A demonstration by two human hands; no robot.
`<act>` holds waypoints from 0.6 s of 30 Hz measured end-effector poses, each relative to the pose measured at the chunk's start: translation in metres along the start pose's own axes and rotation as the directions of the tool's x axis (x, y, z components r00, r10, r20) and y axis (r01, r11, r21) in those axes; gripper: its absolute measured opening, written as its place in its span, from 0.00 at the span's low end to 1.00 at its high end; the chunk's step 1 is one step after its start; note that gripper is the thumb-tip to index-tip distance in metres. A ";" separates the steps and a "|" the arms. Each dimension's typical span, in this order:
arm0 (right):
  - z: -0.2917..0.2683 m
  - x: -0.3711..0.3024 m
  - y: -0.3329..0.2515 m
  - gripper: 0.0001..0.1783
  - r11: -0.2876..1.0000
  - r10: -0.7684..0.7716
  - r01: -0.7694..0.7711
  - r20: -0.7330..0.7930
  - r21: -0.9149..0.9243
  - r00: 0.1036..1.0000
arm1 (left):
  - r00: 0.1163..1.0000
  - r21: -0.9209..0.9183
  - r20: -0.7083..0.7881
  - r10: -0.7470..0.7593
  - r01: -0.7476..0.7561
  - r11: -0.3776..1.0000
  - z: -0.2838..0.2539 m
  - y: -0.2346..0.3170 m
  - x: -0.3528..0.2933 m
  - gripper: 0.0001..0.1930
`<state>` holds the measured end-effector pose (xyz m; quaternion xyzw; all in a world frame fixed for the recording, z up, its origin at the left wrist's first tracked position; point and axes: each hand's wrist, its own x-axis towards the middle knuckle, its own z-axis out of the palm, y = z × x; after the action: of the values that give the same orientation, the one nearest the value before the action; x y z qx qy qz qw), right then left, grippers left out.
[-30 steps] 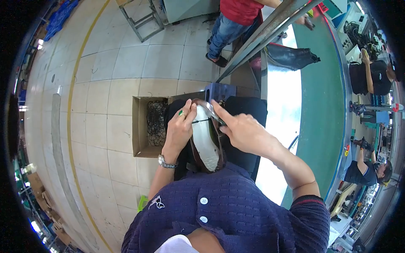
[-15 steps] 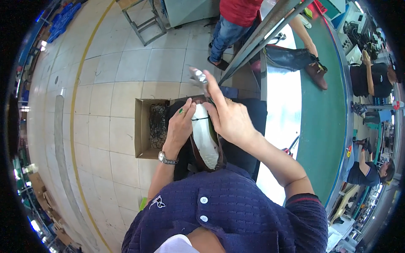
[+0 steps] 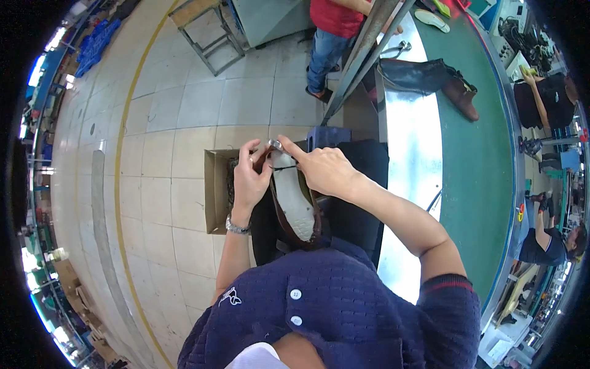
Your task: Lasting and trimming leather uppers on shoe lasts in a shoe manufacturing facility
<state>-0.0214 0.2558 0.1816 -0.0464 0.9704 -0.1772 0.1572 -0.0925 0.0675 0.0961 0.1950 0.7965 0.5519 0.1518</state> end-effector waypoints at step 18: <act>-0.020 -0.145 0.023 0.40 0.712 0.319 0.041 -0.374 0.701 0.871 | 0.829 -0.449 0.548 0.107 0.184 0.875 0.056 0.073 -0.032 0.64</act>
<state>0.1089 0.3051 0.2331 0.1353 0.8424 -0.5178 -0.0631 -0.0281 0.1212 0.1462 0.2863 0.5575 0.6483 0.4324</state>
